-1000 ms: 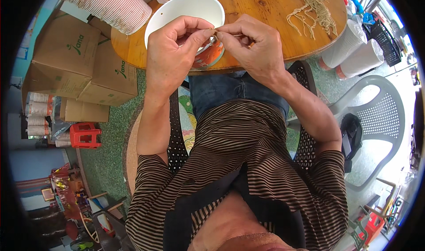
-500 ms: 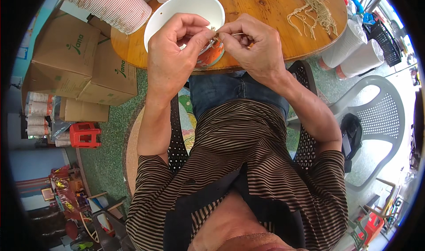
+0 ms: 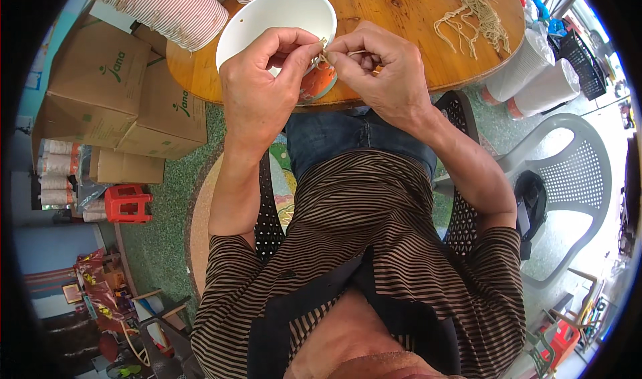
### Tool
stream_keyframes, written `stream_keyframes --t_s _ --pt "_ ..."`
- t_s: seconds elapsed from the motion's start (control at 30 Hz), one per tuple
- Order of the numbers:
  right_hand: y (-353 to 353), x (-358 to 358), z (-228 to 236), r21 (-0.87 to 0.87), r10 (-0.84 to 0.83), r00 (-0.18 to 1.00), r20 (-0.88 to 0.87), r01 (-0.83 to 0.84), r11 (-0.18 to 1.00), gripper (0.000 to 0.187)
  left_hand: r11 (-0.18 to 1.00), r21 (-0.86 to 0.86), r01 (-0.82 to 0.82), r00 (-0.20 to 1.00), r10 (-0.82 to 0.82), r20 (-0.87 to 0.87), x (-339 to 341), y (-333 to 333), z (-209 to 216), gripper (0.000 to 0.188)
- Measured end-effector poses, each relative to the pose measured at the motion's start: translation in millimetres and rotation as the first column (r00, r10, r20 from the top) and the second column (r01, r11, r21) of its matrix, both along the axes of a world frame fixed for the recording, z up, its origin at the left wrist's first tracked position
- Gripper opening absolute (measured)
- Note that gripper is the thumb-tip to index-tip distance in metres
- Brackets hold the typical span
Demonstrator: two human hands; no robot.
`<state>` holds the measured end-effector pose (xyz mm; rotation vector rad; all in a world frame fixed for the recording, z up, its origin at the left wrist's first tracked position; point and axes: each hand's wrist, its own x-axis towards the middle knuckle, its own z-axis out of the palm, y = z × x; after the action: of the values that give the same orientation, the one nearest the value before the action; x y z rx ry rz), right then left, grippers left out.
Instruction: Tying strings to paper cups to create handles for packaging.
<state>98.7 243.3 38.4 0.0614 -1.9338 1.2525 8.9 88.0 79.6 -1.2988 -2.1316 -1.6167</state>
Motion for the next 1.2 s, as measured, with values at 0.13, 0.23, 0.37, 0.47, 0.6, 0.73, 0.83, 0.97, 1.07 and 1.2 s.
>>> stream_keyframes --t_s 0.13,0.23,0.37,0.47,0.6,0.73,0.83,0.97,1.07,1.2 --pt "0 0 0 -0.003 0.006 1.0 -0.021 -0.006 1.0 0.01 1.0 -0.007 -0.014 0.999 0.013 -0.05 1 0 -1 0.009" --pt "0 -1 -1 0.002 0.013 1.0 -0.028 -0.013 1.0 0.009 0.997 -0.07 -0.038 0.988 0.027 -0.151 1 -1 0 0.009" --pt "1 0 -1 0.021 0.024 0.999 -0.036 -0.023 1.0 0.008 0.996 -0.093 -0.017 0.968 -0.007 -0.25 1 -2 1 0.005" --pt "0 1 1 0.02 0.029 0.999 -0.023 -0.028 0.999 0.007 0.99 -0.142 -0.011 0.963 -0.028 -0.27 -1 -4 2 0.004" --pt "2 2 2 0.023 0.031 1.0 -0.001 -0.031 0.999 0.007 0.975 -0.21 0.067 0.993 -0.086 -0.083 -2 -7 5 0.006" --pt "2 1 3 0.022 0.039 0.999 -0.029 -0.039 0.999 0.007 0.952 -0.247 0.18 0.984 -0.173 0.05 -5 -11 10 0.009" --pt "0 1 2 0.026 0.04 0.999 -0.03 -0.039 0.999 0.007 0.944 -0.234 0.234 0.967 -0.201 0.155 -3 -12 13 0.014" --pt "-2 0 -1 -0.073 0.078 0.997 -0.024 -0.08 0.994 0.01 0.943 -0.225 0.245 0.946 -0.183 0.266 -5 -13 14 0.017" --pt "0 0 -2 -0.02 0.083 0.996 -0.025 -0.084 0.996 0.01 0.95 -0.204 0.238 0.947 -0.18 0.265 -7 -12 14 0.017" --pt "2 0 -3 -0.021 0.101 0.994 0.035 -0.1 0.995 0.01 0.965 -0.163 0.205 0.957 -0.163 0.24 -10 -11 9 0.016"
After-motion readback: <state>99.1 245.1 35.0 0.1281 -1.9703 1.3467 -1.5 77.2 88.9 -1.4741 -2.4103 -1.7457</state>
